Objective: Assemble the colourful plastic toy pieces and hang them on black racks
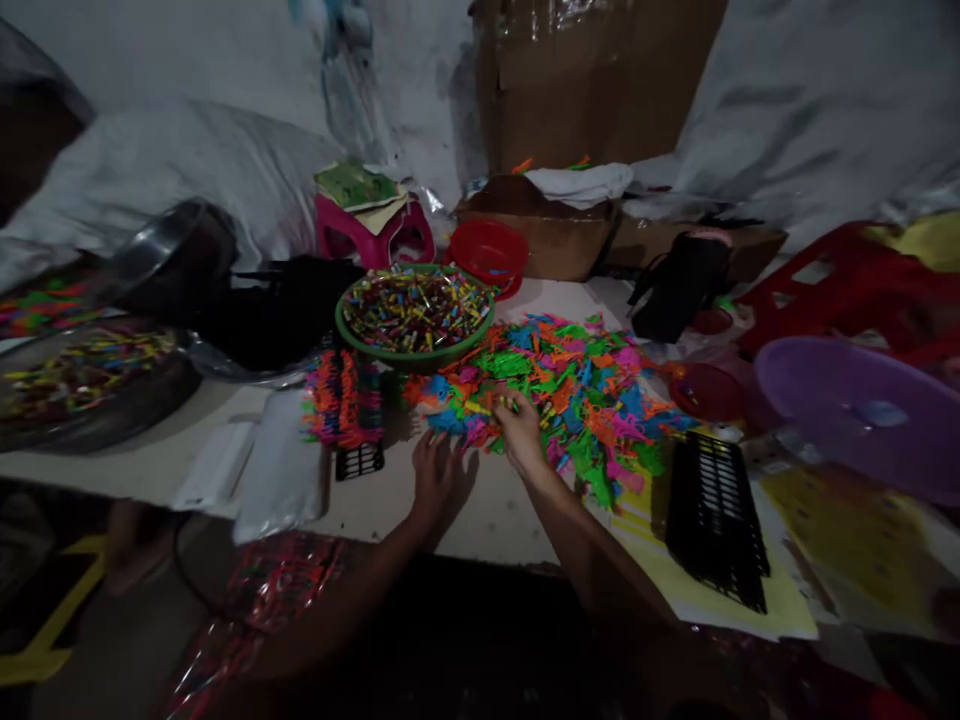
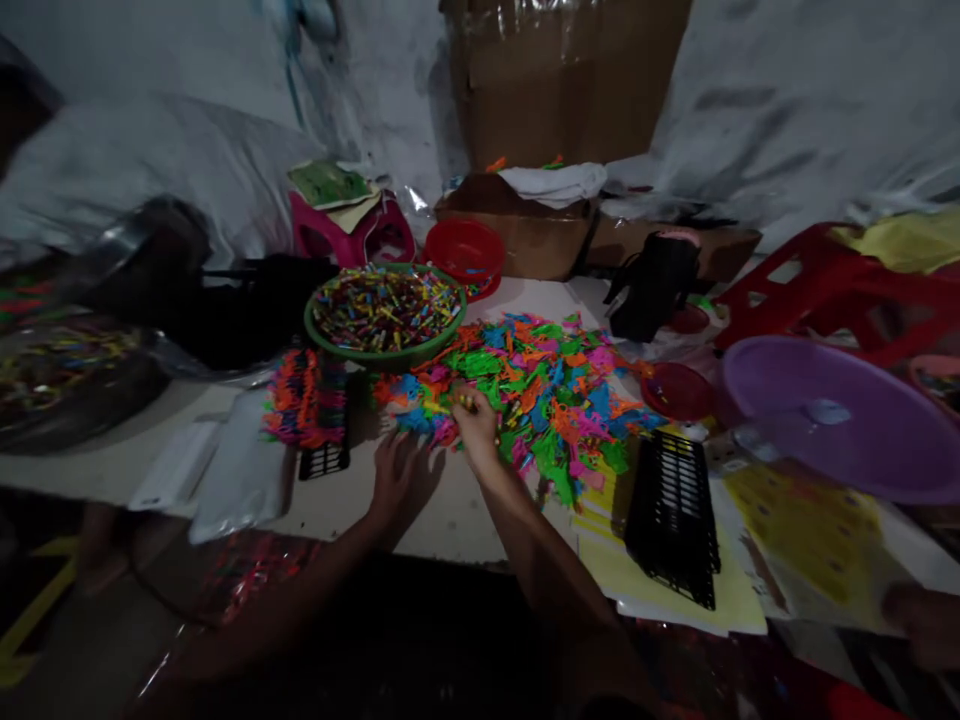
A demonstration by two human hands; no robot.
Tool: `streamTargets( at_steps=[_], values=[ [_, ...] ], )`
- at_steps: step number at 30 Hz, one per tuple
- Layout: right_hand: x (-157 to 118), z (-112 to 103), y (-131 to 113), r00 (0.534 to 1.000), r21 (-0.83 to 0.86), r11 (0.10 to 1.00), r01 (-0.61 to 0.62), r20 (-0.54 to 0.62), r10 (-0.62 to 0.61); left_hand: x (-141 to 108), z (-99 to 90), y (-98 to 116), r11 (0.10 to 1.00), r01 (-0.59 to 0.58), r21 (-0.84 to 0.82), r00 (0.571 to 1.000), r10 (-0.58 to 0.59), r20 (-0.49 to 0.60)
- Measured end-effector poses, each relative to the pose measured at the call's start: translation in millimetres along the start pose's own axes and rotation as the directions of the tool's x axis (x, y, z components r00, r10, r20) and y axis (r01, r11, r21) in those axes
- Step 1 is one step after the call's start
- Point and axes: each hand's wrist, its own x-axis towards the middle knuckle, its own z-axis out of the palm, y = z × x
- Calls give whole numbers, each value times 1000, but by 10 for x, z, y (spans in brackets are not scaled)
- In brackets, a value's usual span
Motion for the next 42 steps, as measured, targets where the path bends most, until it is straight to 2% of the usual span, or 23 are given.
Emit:
streamTargets(
  at_steps=[2, 4, 6, 7, 9, 12, 15, 19, 22, 24, 26, 29, 30, 32, 33, 34, 35, 36, 37, 38, 39, 40, 42],
  values=[
    [-323, -203, 220, 999, -12, 999, -45, 14, 45, -195, -51, 107, 1000, 2, -28, 997, -4, -75],
    [-567, -352, 407, 996, -47, 997, -69, 51, 71, -319, -70, 209, 995, -100, -24, 993, 99, -61],
    [-726, -450, 545, 992, -84, 994, -64, 102, 73, -360, -63, 277, 978, -209, -5, 972, 208, 111],
    [-776, -485, 592, 990, -97, 993, -65, 122, 77, -359, -55, 294, 977, -215, 3, 955, 210, 209],
    [-833, -538, 644, 987, -78, 992, -102, 120, 111, -346, -43, 293, 991, -133, 19, 936, 119, 332],
    [-865, -598, 656, 981, 80, 980, -182, 75, 176, -334, -57, 244, 1000, 12, 2, 936, -12, 351],
    [-892, -625, 674, 975, 188, 958, -216, 88, 203, -324, -87, 205, 1000, -17, -23, 924, 24, 381],
    [-933, -593, 760, 984, 35, 986, -161, 88, 157, -310, -94, 201, 995, -94, 27, 937, 79, 339],
    [-961, -559, 799, 997, -180, 983, -42, 60, 53, -329, -92, 228, 984, 37, 173, 974, -74, 214],
    [-977, -544, 798, 998, -290, 957, 1, 67, 20, -346, -79, 270, 940, 153, 306, 966, -207, 153],
    [-985, -542, 786, 998, -315, 949, -4, 59, 24, -344, -54, 324, 895, 196, 402, 940, -287, 182],
    [-976, -594, 741, 995, -152, 985, -84, 43, 91, -281, -41, 373, 884, 215, 416, 892, -351, 286],
    [-970, -633, 710, 989, -96, 988, -117, 77, 125, -246, -58, 374, 896, 231, 379, 872, -363, 327],
    [-958, -738, 609, 955, -71, 982, -175, 229, 187, -173, -135, 353, 927, 308, 213, 816, -373, 442],
    [-955, -793, 540, 919, -99, 977, -188, 334, 211, -143, -190, 337, 924, 372, 83, 771, -358, 526],
    [-952, -842, 462, 864, -137, 972, -189, 447, 231, -121, -250, 322, 881, 468, -67, 706, -327, 628],
    [-949, -880, 378, 793, -176, 967, -183, 555, 251, -108, -311, 311, 787, 584, -199, 621, -275, 734],
    [-945, -901, 296, 713, -213, 962, -173, 646, 272, -106, -367, 302, 672, 689, -271, 502, -172, 848],
    [-938, -907, 220, 634, -246, 956, -161, 716, 291, -112, -418, 297, 571, 773, -275, 384, -75, 920],
    [-927, -897, 154, 565, -270, 951, -150, 766, 307, -126, -460, 293, 503, 828, -247, 288, -5, 958],
    [-913, -877, 100, 509, -287, 947, -146, 799, 321, -143, -493, 287, 467, 856, -223, 230, 43, 972],
    [-896, -850, 57, 466, -301, 943, -146, 820, 333, -161, -517, 278, 444, 870, -214, 205, 69, 976],
    [-860, -789, -1, 427, -324, 937, -131, 834, 348, -191, -541, 249, 402, 885, -235, 217, 90, 972]
  ],
)
